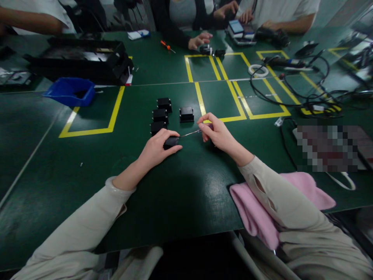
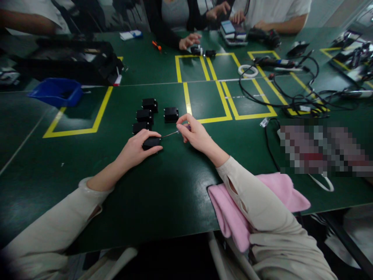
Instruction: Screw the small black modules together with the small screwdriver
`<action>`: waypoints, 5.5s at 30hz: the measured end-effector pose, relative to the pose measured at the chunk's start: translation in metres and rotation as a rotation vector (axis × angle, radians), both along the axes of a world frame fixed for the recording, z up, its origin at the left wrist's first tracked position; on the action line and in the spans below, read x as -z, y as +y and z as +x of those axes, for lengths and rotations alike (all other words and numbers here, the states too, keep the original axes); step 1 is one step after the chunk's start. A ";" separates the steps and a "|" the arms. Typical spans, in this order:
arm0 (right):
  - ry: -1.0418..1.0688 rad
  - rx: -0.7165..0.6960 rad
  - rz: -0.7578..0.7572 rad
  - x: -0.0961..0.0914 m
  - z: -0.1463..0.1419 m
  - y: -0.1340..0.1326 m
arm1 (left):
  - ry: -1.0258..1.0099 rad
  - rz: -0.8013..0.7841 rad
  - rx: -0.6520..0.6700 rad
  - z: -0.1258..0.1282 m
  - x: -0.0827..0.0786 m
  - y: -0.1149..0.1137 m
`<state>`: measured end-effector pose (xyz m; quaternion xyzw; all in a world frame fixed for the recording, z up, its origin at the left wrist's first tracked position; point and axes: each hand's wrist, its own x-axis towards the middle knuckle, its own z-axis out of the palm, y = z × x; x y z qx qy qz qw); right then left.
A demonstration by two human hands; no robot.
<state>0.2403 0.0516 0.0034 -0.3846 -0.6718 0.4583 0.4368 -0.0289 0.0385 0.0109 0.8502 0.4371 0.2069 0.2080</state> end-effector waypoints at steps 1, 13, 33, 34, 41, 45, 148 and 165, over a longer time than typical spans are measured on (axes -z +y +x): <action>-0.003 -0.005 0.001 0.000 0.000 0.000 | -0.005 0.008 0.002 0.000 0.001 0.000; -0.017 -0.002 0.002 -0.001 0.001 0.000 | -0.003 0.001 0.001 0.000 -0.001 0.000; -0.025 0.014 -0.003 -0.003 0.001 0.000 | 0.007 -0.006 -0.002 -0.001 0.000 0.000; -0.020 0.006 -0.010 -0.002 0.000 0.000 | 0.005 -0.010 -0.004 0.000 -0.001 0.000; -0.006 0.027 0.002 -0.001 0.000 -0.001 | 0.002 -0.014 -0.007 0.000 -0.002 -0.001; 0.003 0.016 -0.008 -0.001 0.000 0.000 | -0.003 -0.009 0.001 0.000 -0.002 -0.001; -0.004 0.018 -0.007 -0.002 0.000 0.000 | -0.003 0.001 -0.003 0.000 0.000 0.000; -0.016 -0.003 -0.015 -0.004 0.000 0.000 | -0.002 -0.013 -0.007 0.000 -0.002 -0.001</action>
